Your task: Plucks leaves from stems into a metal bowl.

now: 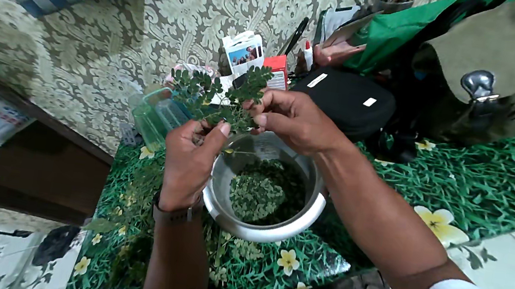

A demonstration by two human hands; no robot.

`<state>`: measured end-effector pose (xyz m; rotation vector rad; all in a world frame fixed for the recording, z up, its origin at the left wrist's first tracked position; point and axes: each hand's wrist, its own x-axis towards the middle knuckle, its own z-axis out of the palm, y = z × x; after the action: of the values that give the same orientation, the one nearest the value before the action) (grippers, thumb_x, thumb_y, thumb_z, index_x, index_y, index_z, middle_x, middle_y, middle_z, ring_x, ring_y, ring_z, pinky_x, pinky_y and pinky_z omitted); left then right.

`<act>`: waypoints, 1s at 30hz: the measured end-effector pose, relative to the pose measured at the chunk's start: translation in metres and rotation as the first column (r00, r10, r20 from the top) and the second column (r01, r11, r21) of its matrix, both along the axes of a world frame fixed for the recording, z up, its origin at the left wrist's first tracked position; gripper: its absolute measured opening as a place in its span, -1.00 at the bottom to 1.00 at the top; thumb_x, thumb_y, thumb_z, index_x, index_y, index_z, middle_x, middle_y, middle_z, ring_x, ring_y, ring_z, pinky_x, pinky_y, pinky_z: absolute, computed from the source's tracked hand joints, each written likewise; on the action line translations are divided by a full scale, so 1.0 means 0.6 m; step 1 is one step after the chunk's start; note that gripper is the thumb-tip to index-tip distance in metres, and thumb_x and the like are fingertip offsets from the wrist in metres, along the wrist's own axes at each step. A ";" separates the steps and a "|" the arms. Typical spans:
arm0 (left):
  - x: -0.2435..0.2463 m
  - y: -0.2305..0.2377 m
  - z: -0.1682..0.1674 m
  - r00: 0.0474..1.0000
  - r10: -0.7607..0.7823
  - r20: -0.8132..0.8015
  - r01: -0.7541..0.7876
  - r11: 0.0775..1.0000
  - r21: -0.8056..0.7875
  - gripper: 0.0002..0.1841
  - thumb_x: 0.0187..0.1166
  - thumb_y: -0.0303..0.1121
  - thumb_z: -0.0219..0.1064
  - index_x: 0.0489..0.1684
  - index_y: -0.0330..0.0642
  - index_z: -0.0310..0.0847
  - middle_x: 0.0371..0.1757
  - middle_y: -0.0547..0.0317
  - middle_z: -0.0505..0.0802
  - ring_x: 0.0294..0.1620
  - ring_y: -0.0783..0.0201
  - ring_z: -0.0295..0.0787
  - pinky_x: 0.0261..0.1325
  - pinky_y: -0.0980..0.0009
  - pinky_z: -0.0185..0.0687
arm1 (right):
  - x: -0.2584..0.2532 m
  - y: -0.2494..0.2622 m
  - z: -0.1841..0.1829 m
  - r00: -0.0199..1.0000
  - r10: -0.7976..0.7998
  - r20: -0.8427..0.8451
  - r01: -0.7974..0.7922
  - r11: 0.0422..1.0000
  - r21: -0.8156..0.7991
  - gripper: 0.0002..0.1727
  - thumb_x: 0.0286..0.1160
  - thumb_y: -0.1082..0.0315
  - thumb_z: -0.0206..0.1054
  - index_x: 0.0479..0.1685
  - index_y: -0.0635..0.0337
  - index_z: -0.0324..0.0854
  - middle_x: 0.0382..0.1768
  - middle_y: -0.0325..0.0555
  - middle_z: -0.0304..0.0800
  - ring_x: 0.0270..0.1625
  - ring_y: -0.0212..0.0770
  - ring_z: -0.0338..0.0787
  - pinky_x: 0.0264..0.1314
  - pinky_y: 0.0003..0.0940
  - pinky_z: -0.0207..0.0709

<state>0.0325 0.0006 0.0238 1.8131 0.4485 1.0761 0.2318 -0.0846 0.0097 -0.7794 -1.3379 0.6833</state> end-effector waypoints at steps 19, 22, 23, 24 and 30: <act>0.005 -0.005 0.002 0.999 0.035 -0.017 -0.034 0.995 0.094 -0.86 0.55 -0.37 0.43 -0.44 0.05 0.65 -0.57 0.47 0.70 -0.63 0.58 0.57 -0.54 0.63 0.53 | -0.004 -0.005 0.005 0.999 -0.035 -0.030 0.035 0.999 -0.016 -0.72 0.39 0.55 0.29 0.08 0.21 0.65 -0.17 -0.24 0.79 -0.27 -0.44 0.74 -0.19 -0.50 0.70; 0.003 0.000 -0.001 1.000 -0.025 0.012 0.025 0.999 0.045 -0.86 0.56 -0.37 0.42 -0.41 0.07 0.64 -0.58 0.46 0.68 -0.63 0.55 0.55 -0.52 0.61 0.53 | 0.007 0.002 0.004 1.000 0.002 -0.026 -0.001 0.999 0.053 -0.81 0.36 0.55 0.29 -0.11 0.14 0.64 -0.28 -0.33 0.78 -0.32 -0.48 0.72 -0.22 -0.49 0.68; 0.003 0.001 -0.001 0.998 -0.052 0.033 0.052 0.999 0.018 -0.84 0.57 -0.37 0.42 -0.43 0.08 0.61 -0.60 0.45 0.66 -0.64 0.54 0.54 -0.52 0.60 0.53 | 0.011 0.005 0.003 0.999 0.035 -0.021 -0.034 0.997 0.070 -0.82 0.36 0.56 0.31 -0.13 0.14 0.66 -0.28 -0.36 0.78 -0.30 -0.49 0.72 -0.20 -0.49 0.69; 0.004 0.001 -0.001 0.995 -0.077 0.056 0.078 0.997 -0.011 -0.83 0.57 -0.37 0.42 -0.43 0.10 0.59 -0.61 0.45 0.65 -0.64 0.54 0.52 -0.52 0.61 0.51 | 0.013 0.006 0.002 0.998 0.057 -0.010 -0.056 0.996 0.076 -0.83 0.37 0.55 0.33 -0.12 0.15 0.67 -0.28 -0.37 0.78 -0.30 -0.50 0.72 -0.20 -0.50 0.69; 0.010 -0.001 -0.004 0.980 -0.150 0.132 0.166 0.979 -0.121 -0.91 0.56 -0.41 0.38 -0.32 0.03 0.63 -0.61 0.40 0.60 -0.68 0.53 0.43 -0.58 0.63 0.41 | 0.006 0.002 -0.002 0.996 0.035 0.084 -0.037 0.999 0.025 -0.91 0.48 0.49 0.33 -0.15 0.24 0.71 -0.38 -0.28 0.76 -0.45 -0.50 0.65 -0.38 -0.56 0.62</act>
<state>0.0385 -0.0002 0.0215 1.6273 0.2894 1.0169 0.2353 -0.0836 0.0083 -0.7708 -1.4374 0.6662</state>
